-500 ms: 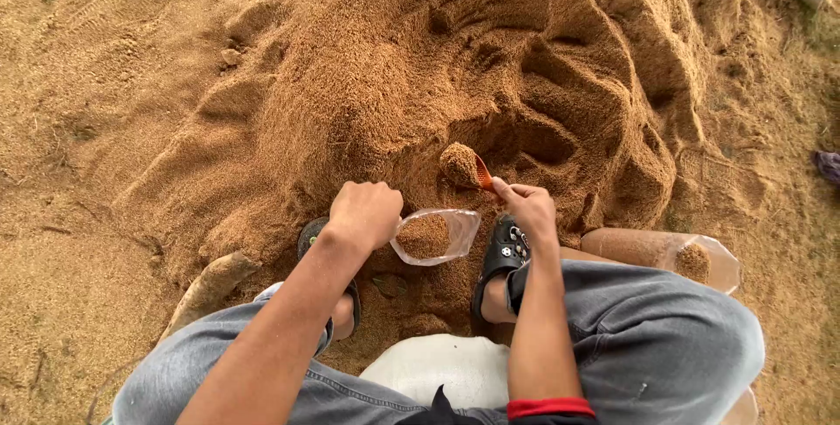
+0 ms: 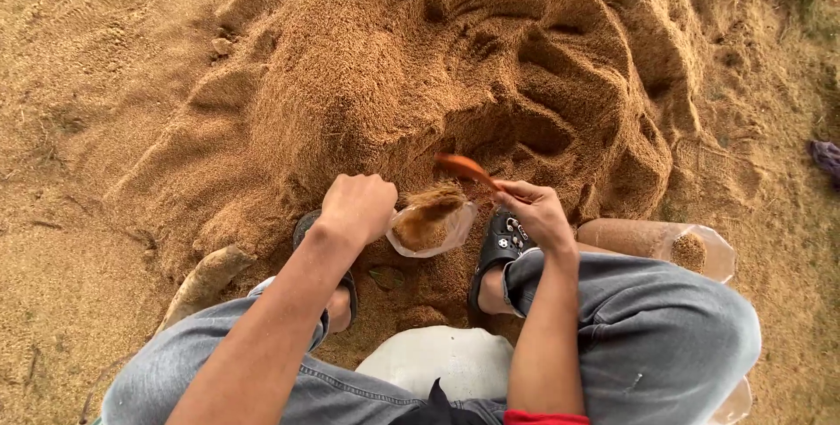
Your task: Filling small plastic bags with grain from a large pile using a hand scoop.
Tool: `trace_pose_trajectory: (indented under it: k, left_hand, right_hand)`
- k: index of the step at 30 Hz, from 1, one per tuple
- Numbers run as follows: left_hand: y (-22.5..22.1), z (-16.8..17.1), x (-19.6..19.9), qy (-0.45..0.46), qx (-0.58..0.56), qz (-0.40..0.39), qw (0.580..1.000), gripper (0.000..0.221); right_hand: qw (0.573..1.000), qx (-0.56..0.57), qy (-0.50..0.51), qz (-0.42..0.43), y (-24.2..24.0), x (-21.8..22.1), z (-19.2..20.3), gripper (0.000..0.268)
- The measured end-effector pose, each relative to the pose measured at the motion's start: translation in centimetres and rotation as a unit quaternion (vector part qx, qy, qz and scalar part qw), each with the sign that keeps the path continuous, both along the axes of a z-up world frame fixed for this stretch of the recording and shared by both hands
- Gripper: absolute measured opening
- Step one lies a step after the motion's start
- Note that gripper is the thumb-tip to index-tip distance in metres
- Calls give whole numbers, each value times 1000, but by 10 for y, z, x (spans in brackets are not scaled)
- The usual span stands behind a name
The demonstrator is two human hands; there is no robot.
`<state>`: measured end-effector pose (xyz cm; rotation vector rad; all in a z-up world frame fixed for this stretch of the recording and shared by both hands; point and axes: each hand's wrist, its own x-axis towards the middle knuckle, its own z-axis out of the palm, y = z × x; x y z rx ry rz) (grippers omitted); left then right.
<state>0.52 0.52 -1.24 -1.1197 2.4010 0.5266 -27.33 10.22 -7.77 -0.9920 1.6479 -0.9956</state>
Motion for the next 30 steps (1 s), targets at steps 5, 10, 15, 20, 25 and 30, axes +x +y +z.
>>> trace_pose_trajectory:
  k: [5,10,15,20,25,30]
  left_hand:
    - [0,-19,6,11,-10,-13,1000,15]
    - [1,-9,7,20,-3,-17,1000,11]
    - [8,-21,0,25,-22,-11,999,10]
    - [12,-27,-2,23,-25,-14,999,10]
    - [12,-24,-4,29,-29,-19,999,12]
    - [9,-9,-5,12,-18,-20,1000,11]
  right_hand:
    - [983,137,57,-111,-22,15,-69,37]
    - [967,180,100,-150,-24,24,-204,40]
    - [971,216,28,-98,-2,56,-254,33]
    - [911,286,243,172,-3,36,-301,30]
    - [964,241,-67,-95,-20,27,-214,28]
    - [975,200,33,-87,-32,8,-111,36]
